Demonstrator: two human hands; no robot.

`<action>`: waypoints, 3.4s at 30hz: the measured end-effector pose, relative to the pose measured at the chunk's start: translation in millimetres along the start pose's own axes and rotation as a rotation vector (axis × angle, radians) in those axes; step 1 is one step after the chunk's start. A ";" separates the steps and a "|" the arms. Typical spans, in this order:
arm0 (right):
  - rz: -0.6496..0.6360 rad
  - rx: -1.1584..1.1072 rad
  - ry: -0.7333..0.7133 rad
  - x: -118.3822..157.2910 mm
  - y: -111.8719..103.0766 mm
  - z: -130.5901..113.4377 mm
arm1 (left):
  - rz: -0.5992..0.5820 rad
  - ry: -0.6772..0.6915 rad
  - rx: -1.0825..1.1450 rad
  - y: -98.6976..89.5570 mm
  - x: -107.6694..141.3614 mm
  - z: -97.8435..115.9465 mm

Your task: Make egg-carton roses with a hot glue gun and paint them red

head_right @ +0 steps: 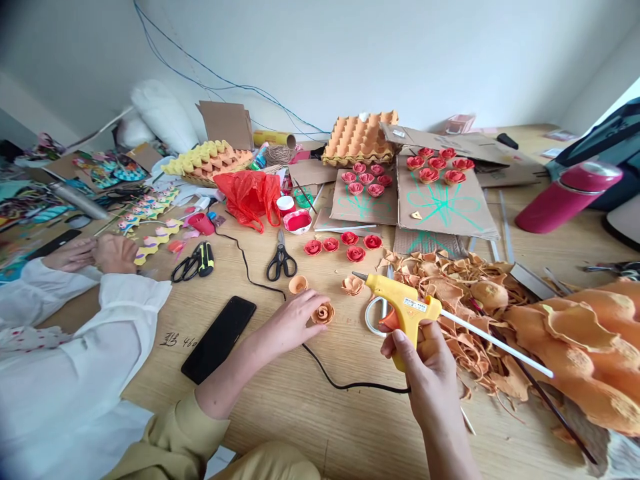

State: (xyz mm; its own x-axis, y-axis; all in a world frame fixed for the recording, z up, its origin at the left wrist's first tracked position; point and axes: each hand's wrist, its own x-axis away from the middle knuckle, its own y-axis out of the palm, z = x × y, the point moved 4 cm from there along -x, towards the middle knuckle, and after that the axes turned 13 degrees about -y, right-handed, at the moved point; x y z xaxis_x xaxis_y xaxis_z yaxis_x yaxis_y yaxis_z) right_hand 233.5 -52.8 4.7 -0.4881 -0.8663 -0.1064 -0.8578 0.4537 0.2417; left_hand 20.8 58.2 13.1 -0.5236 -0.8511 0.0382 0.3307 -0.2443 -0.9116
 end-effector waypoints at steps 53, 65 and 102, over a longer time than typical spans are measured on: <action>-0.143 1.008 -0.333 -12.0 -15.4 34.0 | -0.035 -0.003 0.613 16.4 50.3 1.4; -0.179 1.161 -0.422 -10.5 -12.9 47.7 | 0.059 0.168 0.476 26.5 55.2 10.8; -0.570 0.100 0.037 23.3 45.3 22.4 | -0.321 -0.325 1.356 44.9 49.5 1.2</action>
State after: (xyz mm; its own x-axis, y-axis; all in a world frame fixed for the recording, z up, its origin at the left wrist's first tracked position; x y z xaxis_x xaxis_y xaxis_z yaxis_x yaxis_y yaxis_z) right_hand 179.7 -47.7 -8.4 0.0602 -0.9855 -0.1588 -0.9954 -0.0711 0.0635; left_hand 10.6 4.6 -25.5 -0.5792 -0.6966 0.4234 0.8129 -0.5325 0.2359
